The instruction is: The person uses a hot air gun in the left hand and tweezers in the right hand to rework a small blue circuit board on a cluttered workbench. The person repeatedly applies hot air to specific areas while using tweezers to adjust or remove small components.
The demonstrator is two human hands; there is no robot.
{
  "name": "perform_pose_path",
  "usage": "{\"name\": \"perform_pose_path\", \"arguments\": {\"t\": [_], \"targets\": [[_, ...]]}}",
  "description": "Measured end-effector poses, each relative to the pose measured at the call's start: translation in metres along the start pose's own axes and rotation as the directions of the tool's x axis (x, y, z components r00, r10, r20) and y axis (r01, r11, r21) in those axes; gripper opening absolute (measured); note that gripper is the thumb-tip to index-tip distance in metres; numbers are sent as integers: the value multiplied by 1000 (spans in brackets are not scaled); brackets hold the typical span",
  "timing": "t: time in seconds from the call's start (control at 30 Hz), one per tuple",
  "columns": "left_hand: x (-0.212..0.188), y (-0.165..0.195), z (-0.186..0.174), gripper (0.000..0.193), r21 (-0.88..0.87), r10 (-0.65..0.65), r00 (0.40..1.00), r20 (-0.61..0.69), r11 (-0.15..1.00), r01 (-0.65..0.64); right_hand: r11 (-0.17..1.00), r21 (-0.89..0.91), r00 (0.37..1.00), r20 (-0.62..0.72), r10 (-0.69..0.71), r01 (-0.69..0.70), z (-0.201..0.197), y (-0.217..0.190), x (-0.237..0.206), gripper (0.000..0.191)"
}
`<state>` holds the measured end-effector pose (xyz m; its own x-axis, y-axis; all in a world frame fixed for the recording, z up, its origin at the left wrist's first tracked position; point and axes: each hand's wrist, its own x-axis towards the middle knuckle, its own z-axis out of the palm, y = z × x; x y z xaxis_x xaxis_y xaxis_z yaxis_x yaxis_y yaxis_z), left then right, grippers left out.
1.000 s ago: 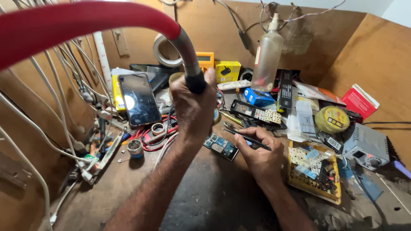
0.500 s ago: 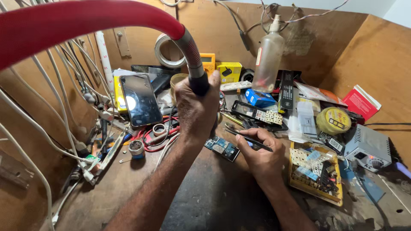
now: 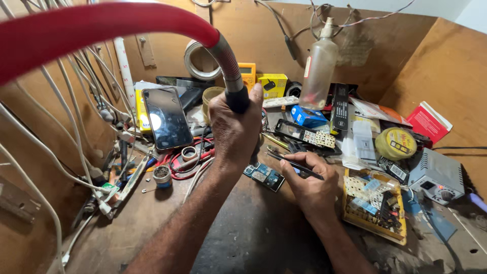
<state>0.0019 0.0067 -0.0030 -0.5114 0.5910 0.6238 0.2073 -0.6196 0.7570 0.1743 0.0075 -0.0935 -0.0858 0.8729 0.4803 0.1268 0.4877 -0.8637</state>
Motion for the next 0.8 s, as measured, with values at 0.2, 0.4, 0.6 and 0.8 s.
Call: {"name": "perform_pose_path", "arguments": {"t": [0.2,0.4,0.6,0.8], "targets": [[-1,3,0,36,4,-48,998,-26,999,48,997,-73,999,-25,-21,19,-1,3,-1,15],[1,3,-1,38,45,10,998,-56,999,-8,985,-102,990,-23,-140,137,-1,-2,-1,12],[-3,0,1,37,67,28,996,-82,997,-23,949,-313,995,-95,13,-42,-2,-7,-3,14],[-1,0,0,36,-31,-61,998,21,998,61,994,-99,999,-17,52,-53,0,-3,0,15]]}}
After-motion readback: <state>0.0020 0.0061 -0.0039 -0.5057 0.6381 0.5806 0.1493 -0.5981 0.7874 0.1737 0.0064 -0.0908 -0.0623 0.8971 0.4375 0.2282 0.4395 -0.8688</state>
